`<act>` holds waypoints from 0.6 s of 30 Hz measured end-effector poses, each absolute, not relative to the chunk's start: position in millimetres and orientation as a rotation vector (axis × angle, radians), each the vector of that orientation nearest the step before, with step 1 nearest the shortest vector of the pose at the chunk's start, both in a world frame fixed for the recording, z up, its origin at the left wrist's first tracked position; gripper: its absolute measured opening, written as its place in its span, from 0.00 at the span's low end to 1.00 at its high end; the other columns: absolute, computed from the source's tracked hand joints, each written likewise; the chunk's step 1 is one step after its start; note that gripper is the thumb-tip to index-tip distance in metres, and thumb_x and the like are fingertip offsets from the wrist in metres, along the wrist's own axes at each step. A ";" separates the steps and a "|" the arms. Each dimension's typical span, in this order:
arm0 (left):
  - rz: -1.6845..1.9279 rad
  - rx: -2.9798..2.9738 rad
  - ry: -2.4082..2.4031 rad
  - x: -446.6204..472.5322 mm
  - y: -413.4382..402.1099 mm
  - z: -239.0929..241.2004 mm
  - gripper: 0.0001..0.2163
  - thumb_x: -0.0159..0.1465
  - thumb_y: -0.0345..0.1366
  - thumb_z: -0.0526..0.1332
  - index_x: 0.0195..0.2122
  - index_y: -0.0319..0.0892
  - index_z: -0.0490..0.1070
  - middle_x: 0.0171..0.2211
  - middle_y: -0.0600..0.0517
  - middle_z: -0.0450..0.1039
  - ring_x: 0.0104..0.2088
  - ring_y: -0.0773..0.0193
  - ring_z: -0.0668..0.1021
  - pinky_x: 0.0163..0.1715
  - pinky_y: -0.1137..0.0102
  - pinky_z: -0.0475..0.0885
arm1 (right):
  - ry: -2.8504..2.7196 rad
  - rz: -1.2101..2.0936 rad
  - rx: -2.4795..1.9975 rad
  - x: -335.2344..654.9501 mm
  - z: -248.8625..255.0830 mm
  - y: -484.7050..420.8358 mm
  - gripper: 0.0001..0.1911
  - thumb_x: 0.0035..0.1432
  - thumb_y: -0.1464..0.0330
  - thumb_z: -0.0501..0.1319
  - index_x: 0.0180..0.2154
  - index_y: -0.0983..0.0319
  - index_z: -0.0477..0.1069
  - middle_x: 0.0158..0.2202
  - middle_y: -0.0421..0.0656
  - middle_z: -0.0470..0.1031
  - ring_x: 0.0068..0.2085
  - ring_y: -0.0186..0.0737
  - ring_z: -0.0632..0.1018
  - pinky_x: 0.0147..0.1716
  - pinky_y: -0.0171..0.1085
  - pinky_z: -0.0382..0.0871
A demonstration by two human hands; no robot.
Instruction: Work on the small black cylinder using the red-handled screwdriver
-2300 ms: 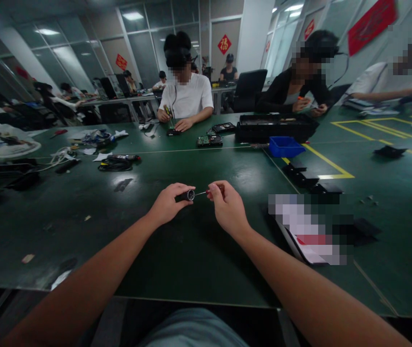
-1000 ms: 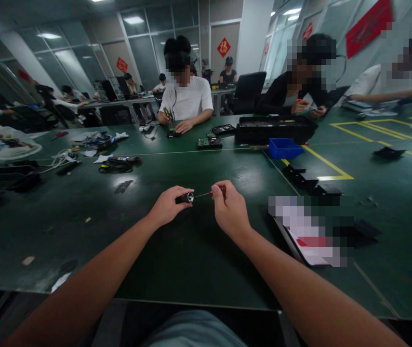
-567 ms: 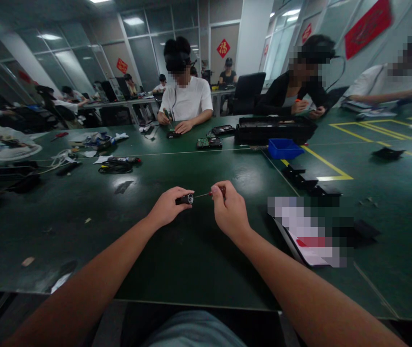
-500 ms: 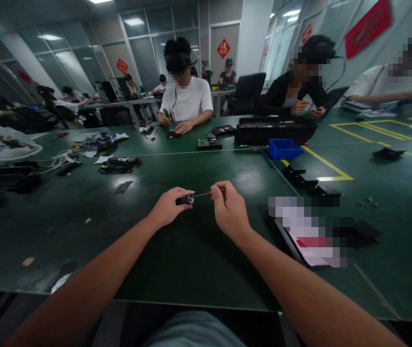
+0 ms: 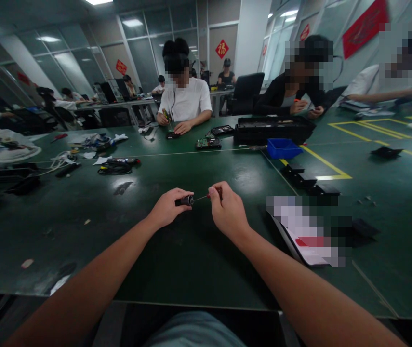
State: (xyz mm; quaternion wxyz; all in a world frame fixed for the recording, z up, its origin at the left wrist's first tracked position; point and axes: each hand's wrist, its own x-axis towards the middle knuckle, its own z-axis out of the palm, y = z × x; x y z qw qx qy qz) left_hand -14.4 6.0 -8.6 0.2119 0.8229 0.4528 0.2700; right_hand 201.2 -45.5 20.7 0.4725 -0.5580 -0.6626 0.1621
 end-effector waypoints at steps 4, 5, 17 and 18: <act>0.747 2.268 1.259 -13.6 6.2 -8.6 0.19 0.61 0.33 0.70 0.54 0.47 0.77 0.49 0.48 0.76 0.51 0.55 0.76 0.55 0.57 0.68 | -1.630 0.399 -1.406 201.5 21.9 -45.4 0.12 0.68 0.60 0.52 0.36 0.58 0.68 0.31 0.44 0.78 0.33 0.45 0.79 0.33 0.41 0.65; 0.757 2.257 1.263 -13.5 6.1 -8.3 0.19 0.61 0.32 0.70 0.54 0.47 0.77 0.49 0.48 0.76 0.51 0.55 0.76 0.55 0.57 0.68 | -1.635 0.399 -1.416 201.6 22.0 -45.4 0.12 0.68 0.61 0.52 0.35 0.58 0.69 0.31 0.44 0.78 0.33 0.45 0.78 0.33 0.41 0.65; 1.120 1.680 1.177 -9.2 12.1 -11.6 0.18 0.62 0.33 0.67 0.54 0.41 0.73 0.49 0.45 0.77 0.48 0.57 0.79 0.52 0.61 0.72 | -1.637 0.395 -1.455 203.5 19.4 -42.7 0.12 0.68 0.60 0.52 0.36 0.58 0.69 0.30 0.44 0.78 0.32 0.44 0.77 0.33 0.41 0.64; 1.164 1.573 1.134 -8.8 13.8 -12.6 0.17 0.64 0.34 0.65 0.55 0.41 0.71 0.49 0.44 0.76 0.47 0.58 0.79 0.50 0.62 0.73 | -1.632 0.395 -1.450 203.6 19.2 -42.7 0.12 0.68 0.60 0.52 0.36 0.58 0.69 0.30 0.44 0.78 0.32 0.44 0.78 0.33 0.41 0.65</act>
